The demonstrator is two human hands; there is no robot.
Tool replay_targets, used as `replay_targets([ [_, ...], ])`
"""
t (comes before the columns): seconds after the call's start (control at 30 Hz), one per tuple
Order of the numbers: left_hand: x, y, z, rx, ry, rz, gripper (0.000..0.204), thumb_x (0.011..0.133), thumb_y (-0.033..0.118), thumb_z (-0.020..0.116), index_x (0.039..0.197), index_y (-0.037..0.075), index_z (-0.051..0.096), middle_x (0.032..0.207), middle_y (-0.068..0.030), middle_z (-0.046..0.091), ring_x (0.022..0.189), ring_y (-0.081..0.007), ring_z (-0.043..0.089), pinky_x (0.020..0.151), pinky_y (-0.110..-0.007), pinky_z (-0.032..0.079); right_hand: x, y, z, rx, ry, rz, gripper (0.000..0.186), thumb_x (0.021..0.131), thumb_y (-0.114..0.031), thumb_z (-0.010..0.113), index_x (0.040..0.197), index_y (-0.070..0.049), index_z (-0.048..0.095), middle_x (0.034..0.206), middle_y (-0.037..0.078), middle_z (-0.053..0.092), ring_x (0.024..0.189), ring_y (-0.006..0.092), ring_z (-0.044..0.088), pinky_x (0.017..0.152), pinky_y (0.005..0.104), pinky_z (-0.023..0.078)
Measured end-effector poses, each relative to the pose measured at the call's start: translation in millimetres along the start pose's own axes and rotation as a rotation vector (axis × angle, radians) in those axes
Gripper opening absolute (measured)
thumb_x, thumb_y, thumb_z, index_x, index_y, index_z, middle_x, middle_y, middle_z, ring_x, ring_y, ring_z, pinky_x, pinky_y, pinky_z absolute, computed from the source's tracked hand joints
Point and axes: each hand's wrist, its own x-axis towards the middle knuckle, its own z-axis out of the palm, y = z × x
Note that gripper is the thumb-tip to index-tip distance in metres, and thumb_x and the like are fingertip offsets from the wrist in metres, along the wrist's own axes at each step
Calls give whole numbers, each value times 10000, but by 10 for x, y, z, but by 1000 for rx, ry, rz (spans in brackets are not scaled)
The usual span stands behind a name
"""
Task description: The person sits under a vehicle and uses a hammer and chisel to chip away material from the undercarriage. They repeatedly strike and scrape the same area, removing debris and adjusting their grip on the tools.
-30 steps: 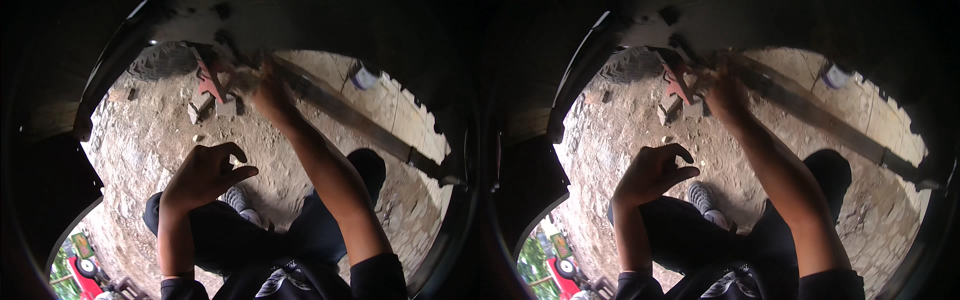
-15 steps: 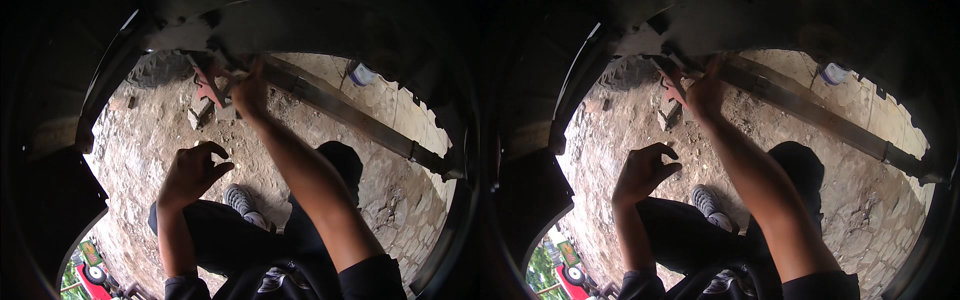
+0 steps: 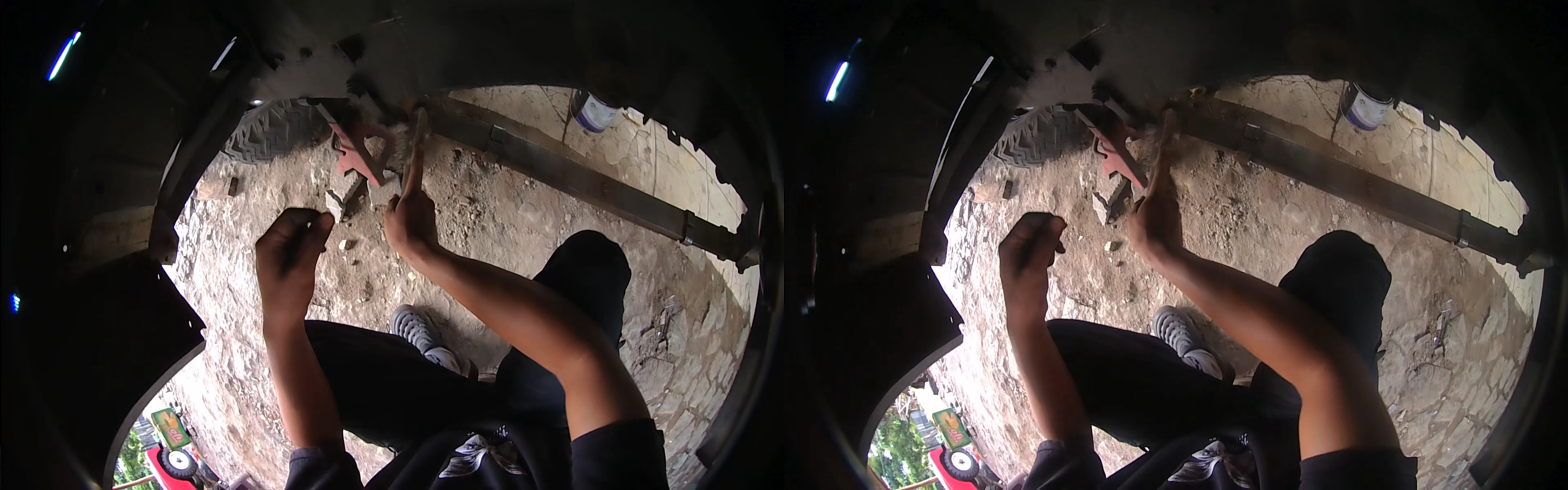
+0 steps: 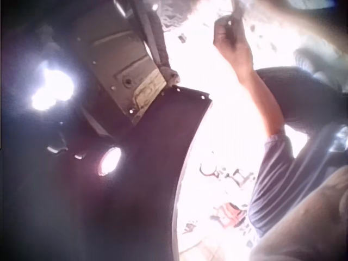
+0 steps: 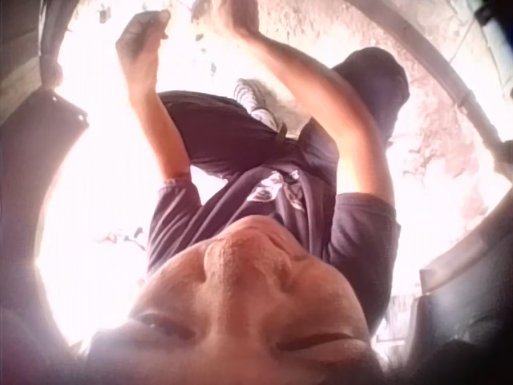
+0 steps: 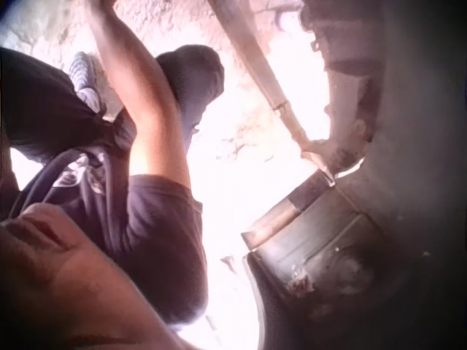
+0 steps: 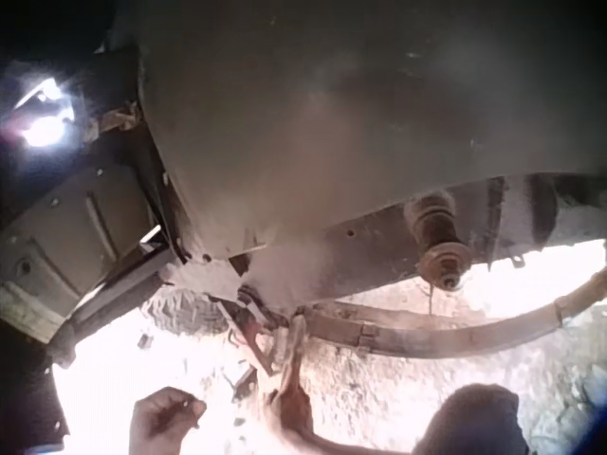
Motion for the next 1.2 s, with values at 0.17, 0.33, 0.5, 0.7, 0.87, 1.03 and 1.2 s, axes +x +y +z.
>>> replay_targets([
  [0.17,-34,-11,31,-58,-7,67,90,953,138,715,957,49,725,696,39,575,639,-38,475,581,-214,321,-590,-112,72,56,-530,120,871,986,-15,470,1646,-183,-73,1380,391,535,550,220,644,385,312,528],
  [0.33,-168,20,-78,-26,36,43,102,960,142,715,971,42,730,733,40,601,646,-32,474,593,-208,340,-651,244,51,114,-371,4,848,1040,-139,515,1641,-218,-79,1365,394,538,550,221,645,398,335,553],
  [0.5,-297,-51,-283,43,79,6,130,958,155,724,955,26,716,782,28,617,681,-51,503,628,-219,386,-247,51,-343,261,166,-117,781,1032,-165,522,1643,-182,37,1439,303,519,898,382,712,703,459,594],
  [0.7,-181,52,-128,-35,-2,-1,103,966,111,736,937,13,720,689,91,522,623,7,373,547,-199,270,498,70,-503,242,110,-77,717,1031,-113,517,1642,-180,148,1159,205,662,638,240,705,500,337,564],
  [0.87,-7,157,40,-82,-43,-105,142,960,154,753,923,18,730,681,87,537,632,1,404,546,-206,291,504,-204,-214,294,50,145,766,970,-122,558,1627,-150,165,1023,302,699,819,401,741,767,482,608],
  [1.03,33,132,64,63,-244,-93,183,950,197,749,925,18,719,708,34,569,670,-46,469,612,-248,361,1544,205,37,-107,189,-106,830,1019,-173,487,1625,-190,-81,1162,358,655,655,378,717,548,450,573],
  [1.2,-10,-97,51,56,-238,-76,195,926,215,800,879,45,717,570,68,450,559,-20,353,504,-249,264,663,-122,-36,29,86,-67,882,1041,-197,467,1595,-198,-219,1123,343,676,594,366,705,454,432,557],
])
